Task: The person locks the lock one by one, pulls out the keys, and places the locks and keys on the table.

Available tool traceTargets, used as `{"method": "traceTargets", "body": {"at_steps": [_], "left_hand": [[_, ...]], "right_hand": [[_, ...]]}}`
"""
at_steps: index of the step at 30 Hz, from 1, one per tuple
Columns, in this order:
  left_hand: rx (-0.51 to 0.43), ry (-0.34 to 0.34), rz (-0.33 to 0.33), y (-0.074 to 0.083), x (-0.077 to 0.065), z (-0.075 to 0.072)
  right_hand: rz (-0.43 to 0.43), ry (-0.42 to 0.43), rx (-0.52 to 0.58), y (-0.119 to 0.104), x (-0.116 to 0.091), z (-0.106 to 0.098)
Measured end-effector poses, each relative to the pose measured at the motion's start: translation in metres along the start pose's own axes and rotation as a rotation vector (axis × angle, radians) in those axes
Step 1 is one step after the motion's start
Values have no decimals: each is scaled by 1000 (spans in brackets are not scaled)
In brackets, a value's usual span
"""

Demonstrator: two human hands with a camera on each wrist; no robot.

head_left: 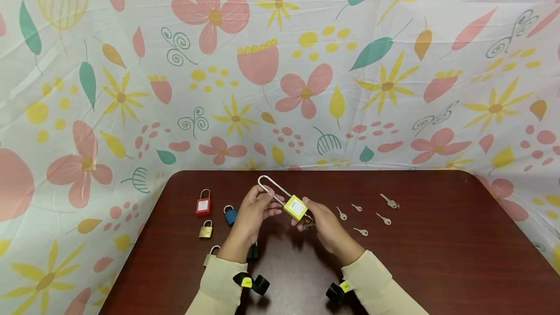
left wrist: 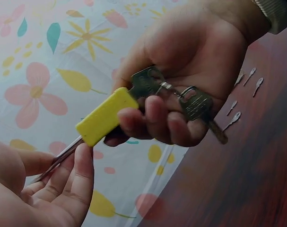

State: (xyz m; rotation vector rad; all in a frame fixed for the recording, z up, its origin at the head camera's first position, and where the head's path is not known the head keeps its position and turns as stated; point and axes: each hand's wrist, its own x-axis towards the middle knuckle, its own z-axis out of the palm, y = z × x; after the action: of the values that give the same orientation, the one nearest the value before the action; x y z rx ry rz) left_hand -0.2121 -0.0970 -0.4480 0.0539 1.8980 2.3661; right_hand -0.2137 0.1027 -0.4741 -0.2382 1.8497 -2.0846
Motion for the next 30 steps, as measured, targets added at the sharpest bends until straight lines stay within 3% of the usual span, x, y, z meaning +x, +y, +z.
{"method": "traceTargets", "body": {"at_steps": [14,20,25,30], "left_hand": [[37,47,-8,-7,0,6],[69,62,31,-12,1,9],[167,4,27,-15,1,11],[152,-45,8,-19,1,14]], "right_hand": [[-25,-29,17,3,-1,-1],[-32,-37,10,4,-1,-1],[-50,-51,31,4,-1,-1],[-76,-66,46,2,-2,-1]]}}
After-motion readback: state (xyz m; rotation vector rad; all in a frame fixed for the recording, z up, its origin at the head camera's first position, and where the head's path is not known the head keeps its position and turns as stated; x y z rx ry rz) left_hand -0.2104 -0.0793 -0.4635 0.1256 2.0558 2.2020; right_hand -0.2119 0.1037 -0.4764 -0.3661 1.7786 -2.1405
